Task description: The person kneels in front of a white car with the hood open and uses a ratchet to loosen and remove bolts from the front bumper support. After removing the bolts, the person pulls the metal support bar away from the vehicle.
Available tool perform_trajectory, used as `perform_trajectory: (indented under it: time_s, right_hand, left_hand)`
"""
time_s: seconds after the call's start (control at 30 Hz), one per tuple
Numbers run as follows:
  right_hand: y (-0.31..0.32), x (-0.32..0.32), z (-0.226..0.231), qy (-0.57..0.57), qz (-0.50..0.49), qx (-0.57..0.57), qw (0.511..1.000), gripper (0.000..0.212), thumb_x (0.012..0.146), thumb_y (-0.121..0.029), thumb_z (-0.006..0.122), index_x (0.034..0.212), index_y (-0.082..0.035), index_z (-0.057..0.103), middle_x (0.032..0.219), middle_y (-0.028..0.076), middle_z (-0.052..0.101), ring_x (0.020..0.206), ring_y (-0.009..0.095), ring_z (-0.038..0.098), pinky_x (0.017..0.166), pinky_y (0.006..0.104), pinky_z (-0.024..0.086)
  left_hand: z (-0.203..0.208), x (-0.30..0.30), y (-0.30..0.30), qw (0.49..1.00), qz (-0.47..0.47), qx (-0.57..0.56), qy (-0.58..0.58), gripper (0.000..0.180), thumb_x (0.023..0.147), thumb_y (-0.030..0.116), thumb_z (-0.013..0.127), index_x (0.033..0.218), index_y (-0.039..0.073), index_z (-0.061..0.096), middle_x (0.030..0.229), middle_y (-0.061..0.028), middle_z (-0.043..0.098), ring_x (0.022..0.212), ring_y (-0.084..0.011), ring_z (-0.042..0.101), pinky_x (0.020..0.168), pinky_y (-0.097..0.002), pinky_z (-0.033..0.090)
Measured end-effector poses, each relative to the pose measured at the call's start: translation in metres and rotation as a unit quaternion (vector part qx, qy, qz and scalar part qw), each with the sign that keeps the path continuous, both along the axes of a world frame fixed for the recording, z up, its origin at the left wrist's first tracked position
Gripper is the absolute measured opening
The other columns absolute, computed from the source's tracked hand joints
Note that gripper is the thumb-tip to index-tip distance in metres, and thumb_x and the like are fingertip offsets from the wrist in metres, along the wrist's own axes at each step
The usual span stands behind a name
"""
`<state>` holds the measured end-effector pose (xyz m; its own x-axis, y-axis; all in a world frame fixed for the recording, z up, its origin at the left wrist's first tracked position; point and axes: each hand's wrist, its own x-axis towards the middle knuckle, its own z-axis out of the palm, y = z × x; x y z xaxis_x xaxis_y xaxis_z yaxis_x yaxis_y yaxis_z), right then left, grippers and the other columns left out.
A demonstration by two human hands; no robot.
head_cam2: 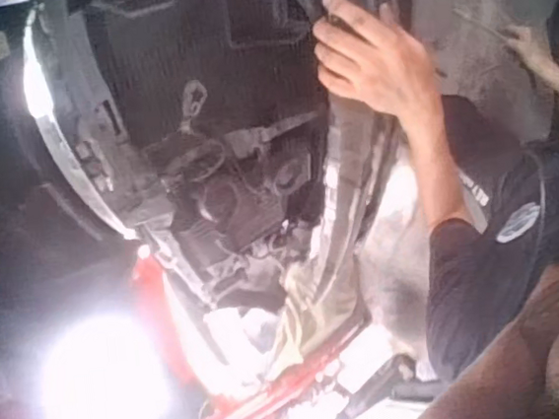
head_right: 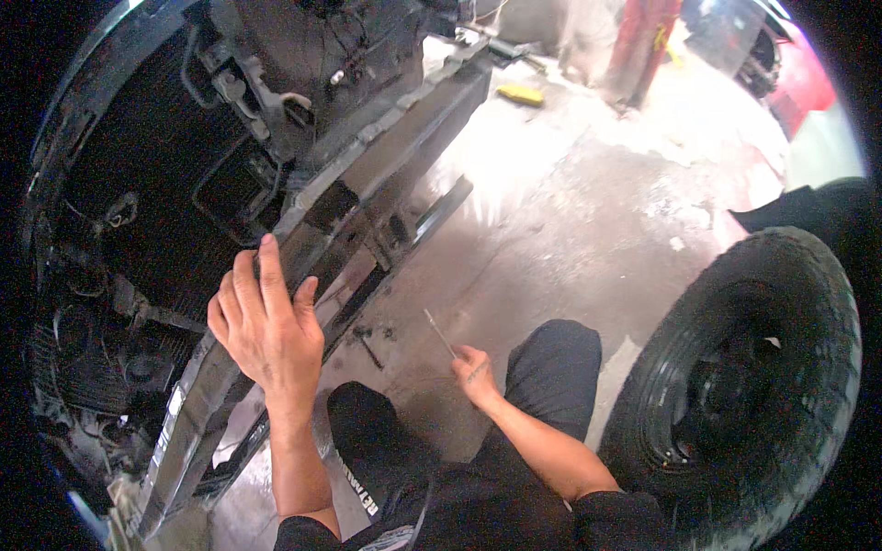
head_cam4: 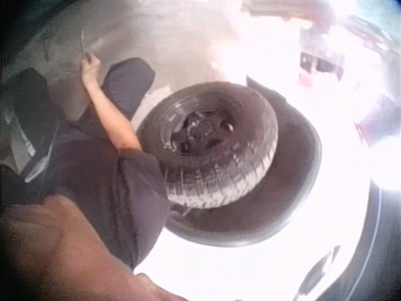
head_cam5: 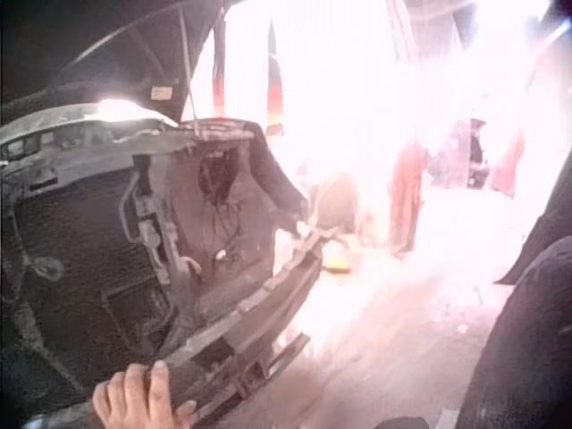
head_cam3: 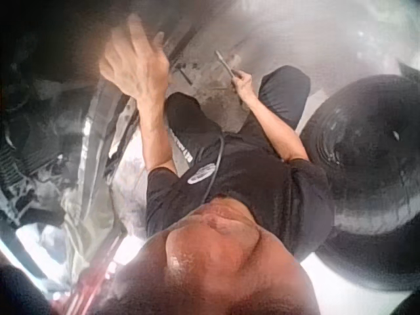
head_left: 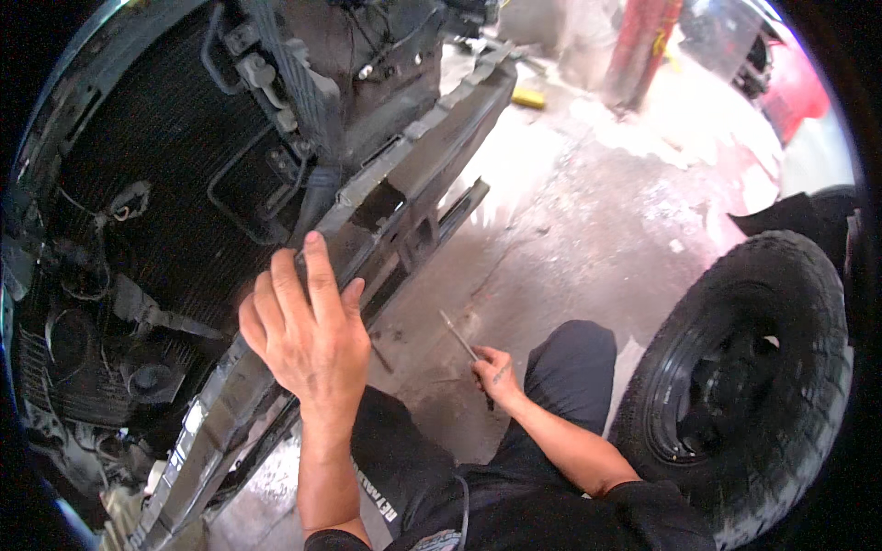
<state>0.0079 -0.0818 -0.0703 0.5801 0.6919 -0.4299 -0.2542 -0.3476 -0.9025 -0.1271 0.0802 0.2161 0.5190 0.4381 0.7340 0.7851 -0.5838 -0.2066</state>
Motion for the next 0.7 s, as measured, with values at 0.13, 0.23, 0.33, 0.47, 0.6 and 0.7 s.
perform_trajectory:
  time_s: [0.13,0.23,0.33,0.47,0.6,0.7]
  right_hand:
    - [-0.011,0.000,0.001,0.009,-0.030,-0.012,0.999,0.041,0.086,-0.004,0.054,0.123,0.010,0.065,0.067,0.007,0.059,0.052,0.015,0.054,0.047,0.0301,0.045]
    - [-0.024,0.003,0.024,0.025,-0.057,-0.014,0.998,0.038,0.087,-0.004,0.054,0.121,0.010,0.065,0.067,0.007,0.058,0.051,0.016,0.054,0.047,0.0313,0.045]
    - [-0.029,0.010,0.048,0.029,-0.087,0.002,0.996,0.038,0.087,-0.005,0.055,0.121,0.010,0.065,0.066,0.007,0.057,0.051,0.016,0.054,0.046,0.0316,0.045]
    - [-0.025,0.015,0.077,0.001,-0.099,0.028,0.995,0.040,0.087,-0.006,0.055,0.123,0.010,0.062,0.067,0.007,0.057,0.051,0.016,0.053,0.046,0.0314,0.045]
    - [-0.018,0.025,0.102,-0.031,-0.086,0.059,0.994,0.041,0.087,-0.007,0.054,0.124,0.010,0.061,0.067,0.006,0.056,0.051,0.016,0.053,0.047,0.0313,0.045]
    - [-0.013,0.025,0.123,-0.041,-0.081,0.077,0.993,0.041,0.087,-0.007,0.054,0.124,0.010,0.062,0.067,0.006,0.056,0.051,0.016,0.053,0.047,0.0308,0.044]
  left_hand:
    - [-0.005,-0.012,-0.001,1.000,0.003,-0.031,-0.004,0.064,0.085,0.035,0.073,0.140,0.010,0.055,0.130,-0.0139,0.057,0.117,-0.0316,0.053,0.101,-0.0486,0.038]
    - [-0.006,-0.015,-0.002,0.999,-0.023,-0.036,-0.021,0.065,0.083,0.030,0.076,0.139,0.007,0.054,0.130,-0.0153,0.057,0.117,-0.0324,0.053,0.102,-0.0495,0.038]
    - [-0.008,-0.017,0.001,0.999,-0.029,-0.004,-0.026,0.046,0.087,0.019,0.065,0.131,0.007,0.060,0.122,-0.0171,0.060,0.109,-0.0323,0.057,0.100,-0.0496,0.042]
    - [-0.008,-0.023,0.004,0.999,-0.026,0.012,-0.028,0.042,0.088,0.014,0.060,0.129,0.007,0.061,0.121,-0.0166,0.061,0.108,-0.0311,0.058,0.099,-0.0488,0.043]
    - [-0.011,-0.027,0.006,0.999,-0.030,-0.018,-0.026,0.054,0.088,0.020,0.067,0.138,0.007,0.055,0.130,-0.0164,0.056,0.116,-0.0314,0.053,0.105,-0.0493,0.038]
    - [-0.008,-0.030,0.003,0.997,-0.052,-0.039,-0.031,0.052,0.087,0.013,0.064,0.138,0.006,0.055,0.129,-0.0184,0.055,0.117,-0.0325,0.053,0.106,-0.0504,0.037]
